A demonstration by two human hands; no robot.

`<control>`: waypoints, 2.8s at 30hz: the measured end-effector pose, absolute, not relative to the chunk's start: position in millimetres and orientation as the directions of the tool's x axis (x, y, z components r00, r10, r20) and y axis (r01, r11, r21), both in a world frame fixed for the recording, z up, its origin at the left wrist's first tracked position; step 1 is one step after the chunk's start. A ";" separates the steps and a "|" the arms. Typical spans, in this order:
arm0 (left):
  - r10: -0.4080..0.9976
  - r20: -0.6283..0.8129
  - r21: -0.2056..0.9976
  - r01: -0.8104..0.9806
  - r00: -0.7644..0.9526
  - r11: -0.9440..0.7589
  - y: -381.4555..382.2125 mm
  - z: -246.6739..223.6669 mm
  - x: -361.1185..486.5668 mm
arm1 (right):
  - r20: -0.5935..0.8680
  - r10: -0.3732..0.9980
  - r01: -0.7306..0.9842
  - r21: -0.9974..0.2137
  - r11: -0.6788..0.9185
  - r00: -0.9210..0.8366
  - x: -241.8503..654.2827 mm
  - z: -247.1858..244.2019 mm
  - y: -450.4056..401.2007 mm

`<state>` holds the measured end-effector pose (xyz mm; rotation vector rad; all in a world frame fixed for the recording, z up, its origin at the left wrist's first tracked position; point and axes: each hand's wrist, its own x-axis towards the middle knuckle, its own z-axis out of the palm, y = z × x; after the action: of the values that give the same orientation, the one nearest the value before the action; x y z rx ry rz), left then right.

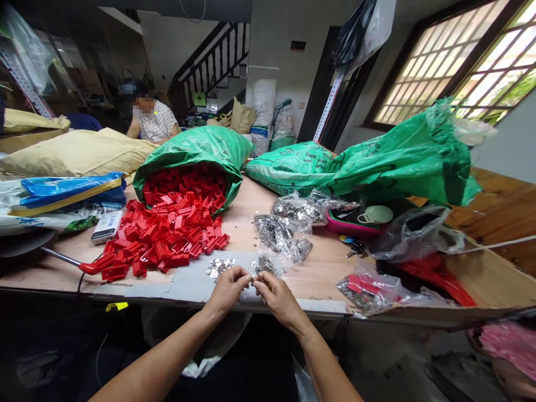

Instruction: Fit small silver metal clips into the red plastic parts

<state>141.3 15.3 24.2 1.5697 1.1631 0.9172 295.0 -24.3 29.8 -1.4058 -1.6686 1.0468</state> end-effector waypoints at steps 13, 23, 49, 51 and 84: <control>0.983 -0.070 0.995 0.083 0.168 0.057 4.0 23.5 126.5 | 0.132 0.980 0.475 -0.860 0.187 -0.147 278.1 30.0 -24.7; 0.971 -0.115 0.993 0.062 0.212 0.104 -8.3 20.8 107.1 | 0.208 0.962 0.557 -0.784 0.273 -0.179 262.4 21.3 -24.0; 0.843 0.535 0.470 0.852 -0.065 -0.233 24.8 15.9 26.3 | 0.162 0.985 0.523 -0.835 0.169 -0.058 266.6 6.7 -35.5; 0.850 0.521 0.644 0.689 -0.078 -0.331 17.5 17.2 31.1 | 0.163 0.985 0.515 -0.840 0.173 -0.064 264.7 6.5 -35.9; 0.867 0.469 0.714 0.506 0.166 -0.483 -58.3 20.7 33.2 | 0.284 0.904 0.535 -0.734 0.419 -0.319 209.6 41.7 -56.1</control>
<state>33.2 -58.3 20.7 2.0559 1.3020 1.2475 209.6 -56.1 41.7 -1.2161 -1.9903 0.6890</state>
